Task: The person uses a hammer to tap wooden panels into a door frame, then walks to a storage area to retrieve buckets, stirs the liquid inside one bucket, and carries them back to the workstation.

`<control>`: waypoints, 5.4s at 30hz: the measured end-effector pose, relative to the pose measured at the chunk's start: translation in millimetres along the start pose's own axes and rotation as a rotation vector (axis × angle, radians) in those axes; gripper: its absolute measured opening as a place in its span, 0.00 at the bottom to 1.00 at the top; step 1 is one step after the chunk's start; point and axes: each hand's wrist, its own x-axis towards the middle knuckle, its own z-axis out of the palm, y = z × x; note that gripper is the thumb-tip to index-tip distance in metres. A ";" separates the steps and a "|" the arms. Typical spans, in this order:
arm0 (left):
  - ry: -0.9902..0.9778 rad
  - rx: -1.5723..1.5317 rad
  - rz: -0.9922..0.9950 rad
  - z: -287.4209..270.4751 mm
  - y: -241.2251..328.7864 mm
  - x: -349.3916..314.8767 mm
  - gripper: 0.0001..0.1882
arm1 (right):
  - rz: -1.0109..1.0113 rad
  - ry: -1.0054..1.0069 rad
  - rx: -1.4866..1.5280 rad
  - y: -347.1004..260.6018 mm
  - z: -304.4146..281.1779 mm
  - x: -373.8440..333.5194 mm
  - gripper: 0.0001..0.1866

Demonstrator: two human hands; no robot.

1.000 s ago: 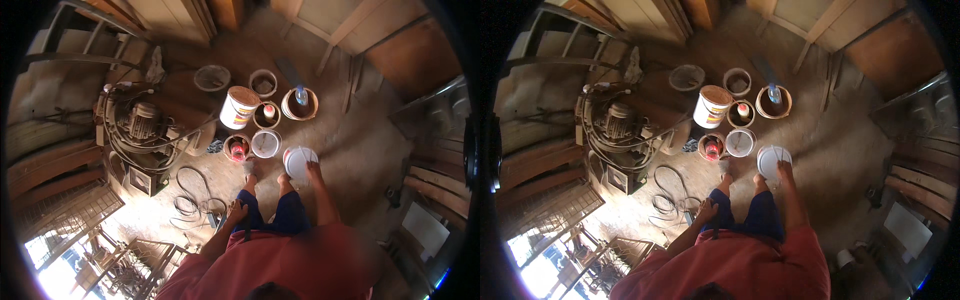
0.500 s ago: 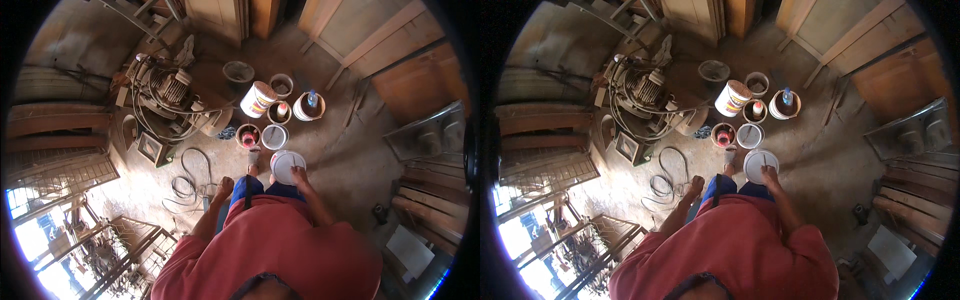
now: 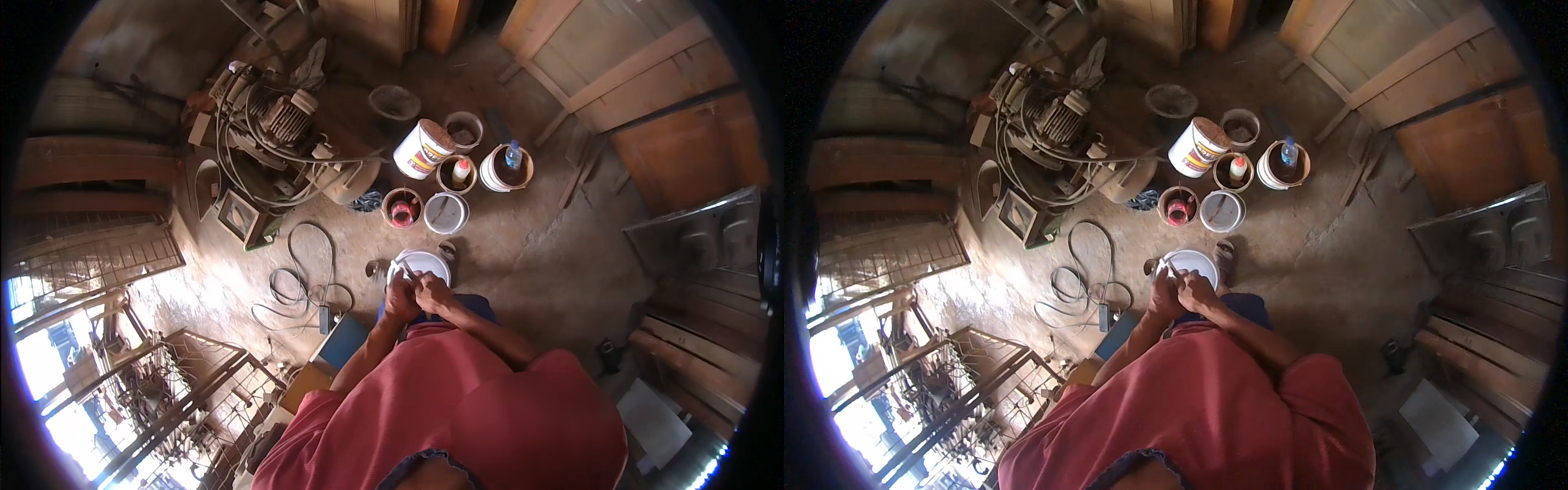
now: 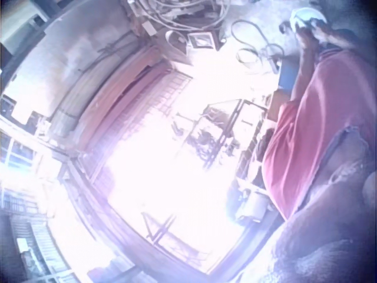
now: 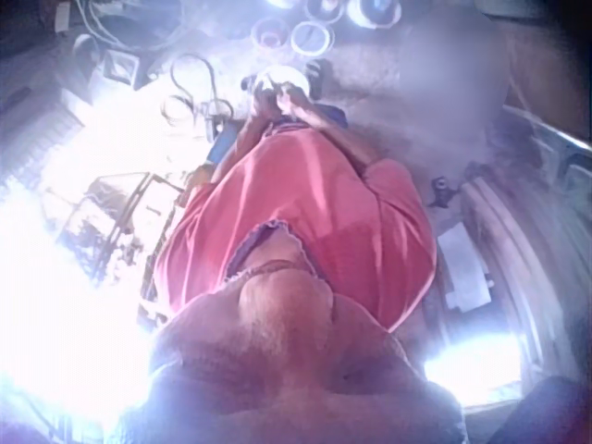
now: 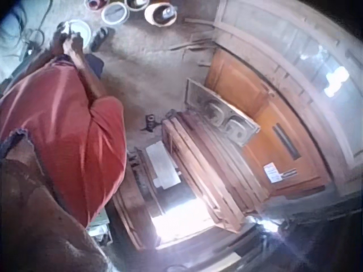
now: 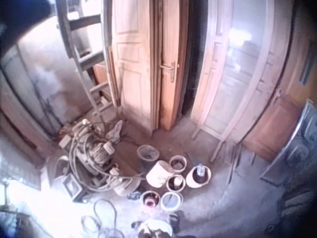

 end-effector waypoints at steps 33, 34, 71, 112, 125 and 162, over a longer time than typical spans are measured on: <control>0.467 -0.178 0.338 -133.1 52.5 76.0 0.09 | 0.480 -0.107 -0.176 226.6 30.6 204.2 0.24; 0.485 -0.177 0.354 -136.2 52.5 82.9 0.09 | 0.382 -0.258 -0.244 253.6 45.0 227.2 0.22; 0.598 -0.270 0.231 -277.0 -7.2 169.9 0.11 | 0.222 -0.016 -0.516 436.8 229.0 405.2 0.18; 0.427 1.431 0.122 -240.8 37.0 186.9 0.37 | 0.794 -0.300 0.956 213.6 162.9 208.6 0.12; 0.416 1.511 -0.059 -112.3 52.1 146.9 0.36 | 0.698 -0.373 0.867 120.3 52.8 111.3 0.14; 0.513 1.311 0.535 38.1 163.8 -1.6 0.32 | -0.294 -0.061 0.033 -71.7 -83.9 2.9 0.07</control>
